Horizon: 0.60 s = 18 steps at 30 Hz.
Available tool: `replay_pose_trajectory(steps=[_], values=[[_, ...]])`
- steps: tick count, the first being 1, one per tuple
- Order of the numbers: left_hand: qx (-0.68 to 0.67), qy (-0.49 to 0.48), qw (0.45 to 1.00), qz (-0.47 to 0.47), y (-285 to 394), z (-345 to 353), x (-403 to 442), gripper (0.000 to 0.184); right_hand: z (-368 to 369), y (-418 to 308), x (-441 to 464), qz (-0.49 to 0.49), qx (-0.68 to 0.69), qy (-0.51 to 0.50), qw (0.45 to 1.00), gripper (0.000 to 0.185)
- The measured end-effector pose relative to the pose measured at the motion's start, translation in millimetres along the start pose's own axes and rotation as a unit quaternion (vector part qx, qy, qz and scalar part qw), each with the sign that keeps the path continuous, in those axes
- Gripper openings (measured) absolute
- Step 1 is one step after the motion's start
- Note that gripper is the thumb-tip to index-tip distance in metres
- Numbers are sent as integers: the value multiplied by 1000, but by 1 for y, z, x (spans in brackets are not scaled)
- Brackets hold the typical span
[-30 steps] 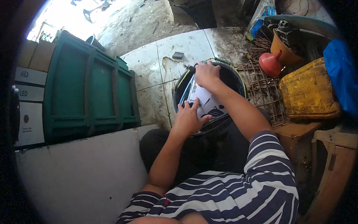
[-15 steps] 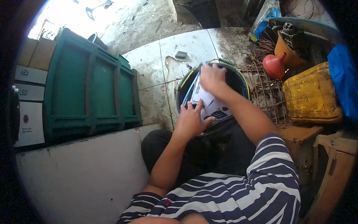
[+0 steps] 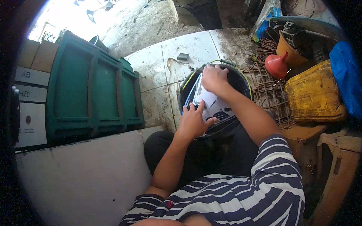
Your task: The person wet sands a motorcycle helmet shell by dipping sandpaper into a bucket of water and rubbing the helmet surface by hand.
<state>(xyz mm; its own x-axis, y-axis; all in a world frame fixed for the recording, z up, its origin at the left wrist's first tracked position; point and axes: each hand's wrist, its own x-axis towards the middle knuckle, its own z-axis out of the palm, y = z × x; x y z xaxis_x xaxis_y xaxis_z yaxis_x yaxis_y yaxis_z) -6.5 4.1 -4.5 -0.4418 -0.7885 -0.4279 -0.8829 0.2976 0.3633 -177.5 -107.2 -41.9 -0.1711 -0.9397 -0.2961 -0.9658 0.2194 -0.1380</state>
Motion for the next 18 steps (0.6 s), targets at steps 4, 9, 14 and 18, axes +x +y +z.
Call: replay_pose_trajectory(steps=[4, 9, 14, 18], values=[[8, 17, 1000, 6, -2, 8, 2, 99, 10, 14, 16, -10, 64, 55, 996, 41], [-11, -8, 1000, -10, -1, 0, 0, 98, -15, -8, -15, -13, -84, -27, 996, 41], [1, 4, 1000, -4, 1, 1, -1, 97, 8, 8, 8, -20, -32, 55, 998, 43], [-7, -11, 1000, -8, 1, 0, 1, 97, 8, 8, 1, -42, -35, 20, 998, 41]])
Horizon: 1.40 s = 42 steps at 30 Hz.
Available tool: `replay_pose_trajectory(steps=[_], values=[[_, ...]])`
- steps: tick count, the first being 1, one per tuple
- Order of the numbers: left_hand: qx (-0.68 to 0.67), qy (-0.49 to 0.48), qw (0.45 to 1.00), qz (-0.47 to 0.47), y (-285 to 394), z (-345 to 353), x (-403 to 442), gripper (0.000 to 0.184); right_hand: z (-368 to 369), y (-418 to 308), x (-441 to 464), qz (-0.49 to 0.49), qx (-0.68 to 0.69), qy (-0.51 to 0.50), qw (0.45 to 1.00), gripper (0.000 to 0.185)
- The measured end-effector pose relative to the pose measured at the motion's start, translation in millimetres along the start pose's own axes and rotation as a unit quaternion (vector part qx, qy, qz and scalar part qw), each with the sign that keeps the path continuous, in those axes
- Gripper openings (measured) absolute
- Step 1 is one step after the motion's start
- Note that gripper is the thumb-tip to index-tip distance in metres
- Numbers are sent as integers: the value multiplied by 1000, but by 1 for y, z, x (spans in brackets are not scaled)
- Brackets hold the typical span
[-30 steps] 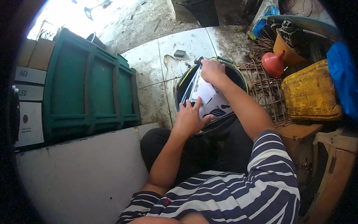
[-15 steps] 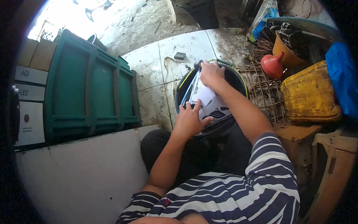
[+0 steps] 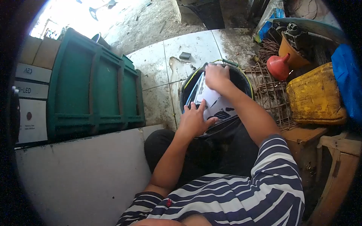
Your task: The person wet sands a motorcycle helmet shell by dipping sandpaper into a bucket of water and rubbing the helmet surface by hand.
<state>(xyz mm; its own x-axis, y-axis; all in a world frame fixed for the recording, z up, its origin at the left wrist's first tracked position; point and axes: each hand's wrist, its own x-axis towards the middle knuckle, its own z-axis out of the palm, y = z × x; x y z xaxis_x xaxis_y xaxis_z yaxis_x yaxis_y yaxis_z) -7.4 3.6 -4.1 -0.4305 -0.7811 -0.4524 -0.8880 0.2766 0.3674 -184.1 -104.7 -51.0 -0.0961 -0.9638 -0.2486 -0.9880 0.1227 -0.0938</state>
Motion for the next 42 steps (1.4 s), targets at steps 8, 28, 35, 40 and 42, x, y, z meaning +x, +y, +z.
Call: replay_pose_trajectory(steps=[8, 28, 35, 40, 42], values=[[12, 6, 1000, 2, 1, 3, 0, 97, 16, 7, 17, -8, 22, 15, 1000, 43], [15, 24, 1000, 3, 0, 3, -1, 97, -20, -15, -10, -3, -49, -40, 998, 41], [8, 27, 1000, 10, -1, 9, 0, 97, 5, 1, 3, 2, -10, 11, 1000, 45], [-2, 1, 1000, -5, 3, -1, -1, 98, -7, -18, -15, 14, -51, 12, 999, 41], [0, 8, 1000, 1, 0, 4, 1, 99, 9, -4, 3, -3, -11, 108, 994, 40]])
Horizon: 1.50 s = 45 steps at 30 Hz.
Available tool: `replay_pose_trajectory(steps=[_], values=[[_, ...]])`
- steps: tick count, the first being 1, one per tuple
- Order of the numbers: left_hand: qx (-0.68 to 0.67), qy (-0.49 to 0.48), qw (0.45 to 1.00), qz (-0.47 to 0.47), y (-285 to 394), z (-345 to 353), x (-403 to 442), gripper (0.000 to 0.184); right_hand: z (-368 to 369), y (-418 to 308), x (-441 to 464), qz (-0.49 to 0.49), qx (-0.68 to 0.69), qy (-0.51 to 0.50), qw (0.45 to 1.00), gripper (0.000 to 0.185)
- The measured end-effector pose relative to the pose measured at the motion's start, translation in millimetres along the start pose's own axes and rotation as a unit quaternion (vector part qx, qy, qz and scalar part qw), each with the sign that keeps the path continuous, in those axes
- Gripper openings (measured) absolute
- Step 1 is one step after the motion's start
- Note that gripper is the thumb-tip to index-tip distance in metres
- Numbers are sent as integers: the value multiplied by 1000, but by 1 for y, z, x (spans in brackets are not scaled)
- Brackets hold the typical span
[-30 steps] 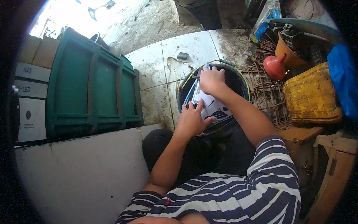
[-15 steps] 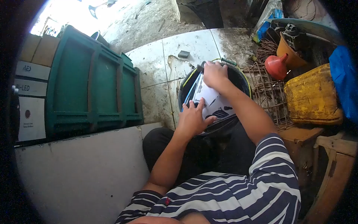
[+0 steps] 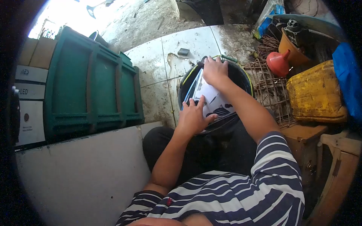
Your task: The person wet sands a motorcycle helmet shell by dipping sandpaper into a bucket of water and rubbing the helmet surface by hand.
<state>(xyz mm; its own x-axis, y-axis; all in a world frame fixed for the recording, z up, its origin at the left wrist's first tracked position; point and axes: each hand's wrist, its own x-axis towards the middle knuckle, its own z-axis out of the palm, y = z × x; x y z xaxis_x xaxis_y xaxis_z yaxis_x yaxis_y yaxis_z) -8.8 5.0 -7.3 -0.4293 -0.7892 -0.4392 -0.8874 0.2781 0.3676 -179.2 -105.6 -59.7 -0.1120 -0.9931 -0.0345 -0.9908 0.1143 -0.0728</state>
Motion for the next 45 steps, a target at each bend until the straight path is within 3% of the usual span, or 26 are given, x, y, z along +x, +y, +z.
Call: replay_pose_trajectory(steps=[5, 9, 12, 15, 20, 22, 25, 28, 29, 33, 36, 37, 40, 41, 45], values=[[7, 23, 1000, 7, -1, -2, -2, 97, -35, -14, -13, 22, -17, -167, 986, 40], [-1, 2, 1000, -4, 2, -1, -2, 99, -12, -7, -9, 10, -42, -57, 997, 39], [-6, -7, 1000, -7, 2, -2, 0, 99, -3, 1, 8, 25, 20, -43, 999, 40], [-4, -6, 1000, -10, 0, -4, 0, 99, -22, -6, -7, -3, -43, -110, 993, 38], [-1, -4, 1000, -7, 2, -3, -1, 100, 15, 5, 5, -5, 45, -10, 999, 39], [-1, -7, 1000, -3, 1, -4, 0, 99, 11, 3, 9, 6, 65, -14, 998, 38], [1, -4, 1000, -5, 0, -4, 0, 99, -13, -12, -7, 15, -9, -66, 998, 37], [-2, -6, 1000, -7, 1, -5, -1, 99, -22, -18, -10, -29, -25, -70, 997, 35], [-8, -5, 1000, -7, 0, -4, -1, 99, -2, -13, -6, -37, 20, -7, 999, 34], [-9, -4, 1000, -6, 0, -3, 0, 98, 0, -12, -3, -11, 43, 11, 999, 36], [-11, -3, 1000, -8, 0, -1, 0, 98, -17, -20, -15, 12, -28, -43, 999, 37], [2, 11, 1000, 0, -1, -1, 2, 98, -24, -21, -15, 23, -8, -85, 996, 40], [25, 31, 999, 14, -2, 5, -2, 97, 1, -7, -10, 36, 71, -40, 996, 46], [25, 31, 999, 16, -3, 6, -2, 97, 8, -2, -3, 29, 96, -70, 992, 51], [27, 25, 999, 14, -3, 3, 0, 98, -20, -17, -14, 34, -13, -120, 992, 49]])
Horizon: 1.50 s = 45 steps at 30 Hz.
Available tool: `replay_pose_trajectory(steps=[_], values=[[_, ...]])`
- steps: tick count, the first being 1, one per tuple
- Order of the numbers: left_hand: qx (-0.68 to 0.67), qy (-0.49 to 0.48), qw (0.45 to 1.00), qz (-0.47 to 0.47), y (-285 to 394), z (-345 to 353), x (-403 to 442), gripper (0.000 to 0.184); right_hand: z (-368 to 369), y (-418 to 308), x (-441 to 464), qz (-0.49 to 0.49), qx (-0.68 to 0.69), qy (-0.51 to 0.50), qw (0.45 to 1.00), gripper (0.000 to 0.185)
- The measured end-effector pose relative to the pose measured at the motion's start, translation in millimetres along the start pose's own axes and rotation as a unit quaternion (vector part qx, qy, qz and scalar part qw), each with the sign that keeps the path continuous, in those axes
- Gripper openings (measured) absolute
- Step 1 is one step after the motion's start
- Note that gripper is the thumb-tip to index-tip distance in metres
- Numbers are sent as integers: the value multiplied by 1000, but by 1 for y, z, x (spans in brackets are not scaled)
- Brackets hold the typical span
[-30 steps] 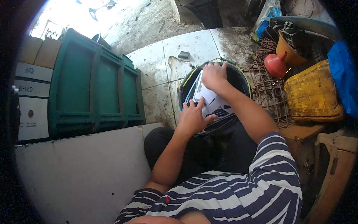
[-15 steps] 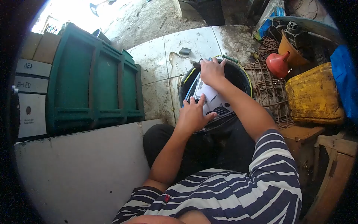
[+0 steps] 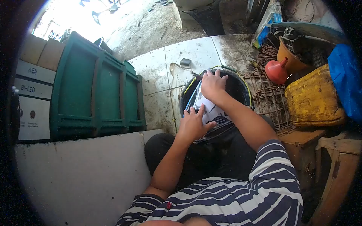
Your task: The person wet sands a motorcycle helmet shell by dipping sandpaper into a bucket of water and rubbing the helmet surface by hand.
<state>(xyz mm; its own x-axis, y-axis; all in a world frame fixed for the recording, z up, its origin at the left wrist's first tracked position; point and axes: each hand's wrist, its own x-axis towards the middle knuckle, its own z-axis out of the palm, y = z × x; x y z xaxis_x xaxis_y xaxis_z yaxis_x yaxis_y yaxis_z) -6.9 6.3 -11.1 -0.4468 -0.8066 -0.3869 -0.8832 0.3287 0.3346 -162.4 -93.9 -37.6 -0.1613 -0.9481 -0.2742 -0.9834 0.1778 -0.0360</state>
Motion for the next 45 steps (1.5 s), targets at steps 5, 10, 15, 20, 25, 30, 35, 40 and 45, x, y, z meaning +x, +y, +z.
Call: replay_pose_trajectory(steps=[5, 10, 15, 20, 25, 30, 35, 40, 45], values=[[-4, 2, 1000, -4, 0, 1, -1, 96, 23, 13, 16, -24, 63, 66, 996, 47], [5, -1, 1000, -5, 1, -4, 0, 96, -17, -1, -4, 1, -24, -47, 999, 50], [-21, -31, 999, -17, 2, -4, 1, 98, 31, 14, 21, -17, 67, 92, 993, 47], [5, 2, 1000, -8, 2, -4, -2, 96, 7, -1, 9, 5, -1, 29, 1000, 47], [0, 0, 1000, -4, 1, -1, 0, 96, 22, 14, 28, -14, 135, 90, 987, 47], [-2, -8, 1000, -11, 3, -6, -2, 97, -14, 5, 14, 4, 23, -17, 1000, 47], [-9, -7, 1000, -10, 3, -1, -1, 99, 32, 22, 39, -4, 69, 86, 994, 44], [-24, -35, 999, -23, 6, -5, -1, 100, 6, 20, 35, 8, 87, 20, 996, 43], [-23, -25, 999, -21, 3, -2, 1, 101, 12, 21, 36, -10, 54, 2, 998, 45]])
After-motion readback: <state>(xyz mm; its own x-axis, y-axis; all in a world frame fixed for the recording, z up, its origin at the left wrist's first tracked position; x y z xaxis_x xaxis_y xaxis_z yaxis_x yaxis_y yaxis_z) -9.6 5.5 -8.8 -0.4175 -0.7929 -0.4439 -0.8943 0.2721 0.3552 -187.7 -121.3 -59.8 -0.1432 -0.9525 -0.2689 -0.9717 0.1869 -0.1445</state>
